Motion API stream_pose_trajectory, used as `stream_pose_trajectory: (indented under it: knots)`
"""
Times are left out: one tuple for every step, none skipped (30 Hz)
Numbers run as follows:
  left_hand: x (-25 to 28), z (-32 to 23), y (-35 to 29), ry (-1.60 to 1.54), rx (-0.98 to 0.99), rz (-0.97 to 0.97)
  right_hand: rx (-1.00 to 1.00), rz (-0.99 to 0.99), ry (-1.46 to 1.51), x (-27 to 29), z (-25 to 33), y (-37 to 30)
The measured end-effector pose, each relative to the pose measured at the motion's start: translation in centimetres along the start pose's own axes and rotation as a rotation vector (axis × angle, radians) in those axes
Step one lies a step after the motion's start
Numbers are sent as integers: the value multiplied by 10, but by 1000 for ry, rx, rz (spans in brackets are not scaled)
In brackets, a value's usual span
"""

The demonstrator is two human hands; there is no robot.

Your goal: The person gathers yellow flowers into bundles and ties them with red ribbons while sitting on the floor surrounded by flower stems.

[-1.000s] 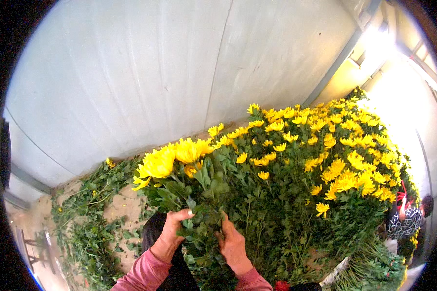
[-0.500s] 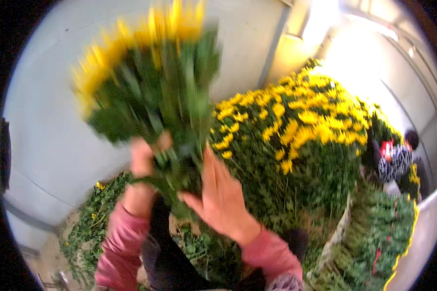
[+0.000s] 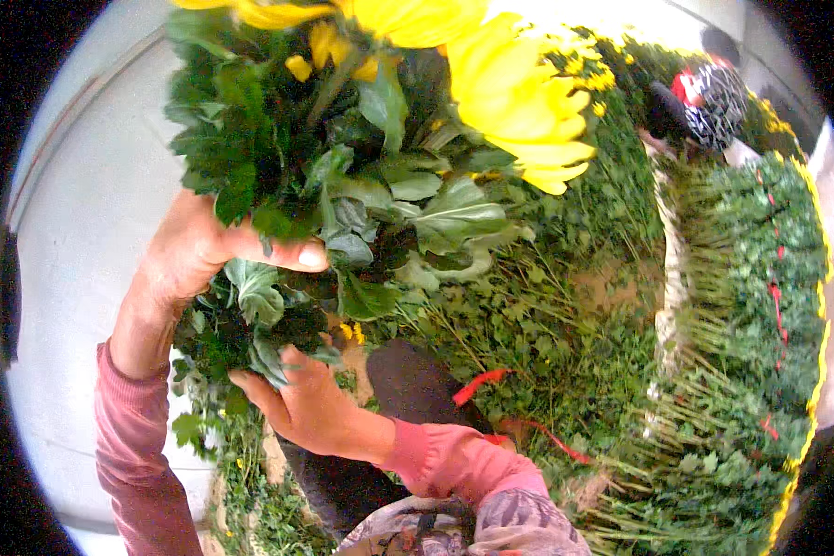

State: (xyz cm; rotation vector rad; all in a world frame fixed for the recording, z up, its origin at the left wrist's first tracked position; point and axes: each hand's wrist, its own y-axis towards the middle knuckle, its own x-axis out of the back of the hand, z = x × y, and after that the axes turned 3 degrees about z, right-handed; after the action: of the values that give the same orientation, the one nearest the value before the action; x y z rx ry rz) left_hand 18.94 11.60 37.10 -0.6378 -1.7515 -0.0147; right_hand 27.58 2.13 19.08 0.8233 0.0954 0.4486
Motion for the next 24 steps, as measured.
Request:
stream_pose_trajectory:
  knots:
    - [2, -12, 2, 21, 29, 23, -9, -8, -10, 6, 7, 8]
    - [11, -28, 5, 45, 37, 36, -14, -26, -33, 16, 9, 16]
    - [24, -48, 11, 54, 34, 52, -26, -50, 15, 25, 6, 30]
    - [54, -75, -14, 88, 137, 74, -1, -66, 172, 13, 27, 52]
    - [70, -96, -11, 90, 119, 73, 50, -117, 178, 17, 26, 60]
    - [82, -118, -10, 75, 92, 64, 106, -165, 178, 23, 25, 68]
    - [91, -133, -13, 30, 96, 54, 136, -198, 186, 21, 29, 71]
    - [97, -144, -15, -41, 94, 33, 167, -233, 200, 18, 34, 73]
    - [97, -153, -16, -159, 83, -14, 206, -270, 218, 17, 42, 76]
    - [80, -146, 1, -330, -15, -54, 222, -307, 159, 30, 33, 71]
    - [63, -139, 26, -499, -120, -74, 233, -348, 98, 47, 21, 64]
    - [55, -119, -1, -433, 12, -111, 192, -345, 328, 9, 53, 54]
    - [32, -82, 23, -454, -118, -111, 125, -333, 278, 18, 33, 35]
    - [3, -63, 25, -545, -196, -141, -8, -185, 300, 19, 28, 6]
    - [-23, -51, 23, -615, -248, -165, -130, -41, 381, 12, 23, -26]
    - [-59, -34, 14, -767, -113, -72, -302, 39, 485, -6, 16, -68]
    - [-96, -18, 9, -918, 16, 3, -482, 105, 555, -19, 6, -111]
    - [-148, 13, -2, -1011, 111, 55, -673, 266, 695, -21, 5, -140]
    - [-190, 29, -20, -1022, 230, 72, -874, 428, 809, -25, 5, -169]
    - [-233, 40, -38, -1174, 357, 104, -877, 671, 603, -23, -1, -181]
    - [-264, 40, -56, -1210, 450, 113, -1049, 721, 750, -24, 5, -190]
    - [-295, 40, -71, -1246, 533, 126, -1238, 748, 865, -23, 8, -198]
    - [-325, 60, -81, -956, 326, 83, -1414, 577, 1068, -31, 4, -220]
    - [-329, 55, -76, -1030, 352, 72, -1399, 658, 1027, -33, -8, -229]
